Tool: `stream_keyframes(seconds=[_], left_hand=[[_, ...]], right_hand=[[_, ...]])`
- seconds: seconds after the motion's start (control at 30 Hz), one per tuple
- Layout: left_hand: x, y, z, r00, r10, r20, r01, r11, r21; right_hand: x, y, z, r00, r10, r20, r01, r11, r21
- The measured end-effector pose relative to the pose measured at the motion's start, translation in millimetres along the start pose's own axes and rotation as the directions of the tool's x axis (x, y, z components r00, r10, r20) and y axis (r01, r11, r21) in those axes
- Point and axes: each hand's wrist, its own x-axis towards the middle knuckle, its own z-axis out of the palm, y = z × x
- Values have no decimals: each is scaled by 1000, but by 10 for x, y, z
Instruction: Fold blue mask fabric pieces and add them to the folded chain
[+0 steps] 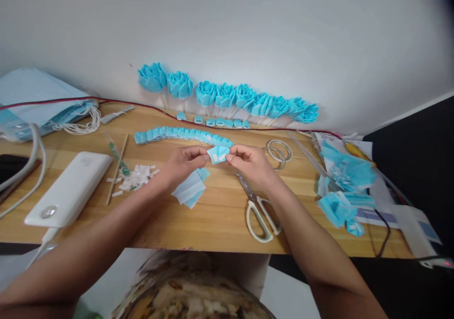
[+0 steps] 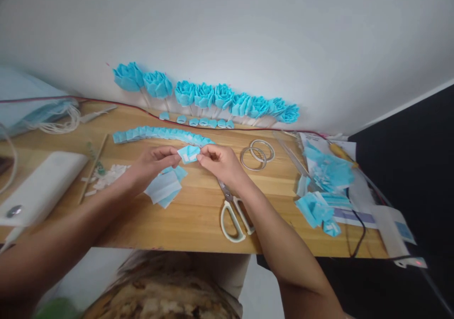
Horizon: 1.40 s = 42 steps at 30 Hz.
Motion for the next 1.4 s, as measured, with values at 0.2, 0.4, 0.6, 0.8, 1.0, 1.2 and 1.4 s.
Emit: stream_keyframes(seconds=[0.2, 0.4, 0.6, 0.8, 1.0, 1.2, 1.4], left_hand=[[8, -4, -5, 999, 31, 25, -32, 999, 19], [36, -97, -17, 999, 21, 48, -21, 1000, 1], [28, -74, -22, 996, 93, 8, -93, 995, 45], [-2, -67, 21, 889, 381, -253, -342, 921, 187], [-90, -80, 142, 805, 587, -87, -500, 750, 433], [-63, -120, 133, 826, 551, -115, -426, 745, 514], [-50, -136, 138, 837, 536, -110, -416, 753, 510]], right_hand=[[-12, -35, 3, 1000, 6, -1, -6, 1000, -2], [-6, -22, -34, 998, 27, 57, -29, 998, 51], [-9, -20, -13, 996, 48, 76, -50, 998, 28], [-7, -48, 55, 996, -37, -87, 31, 997, -66], [-59, -99, 167, 957, -198, -210, 148, 961, -234], [-90, -67, 259, 935, -294, -197, 209, 908, -364], [-102, -55, 274, 914, -366, -175, 257, 855, -450]])
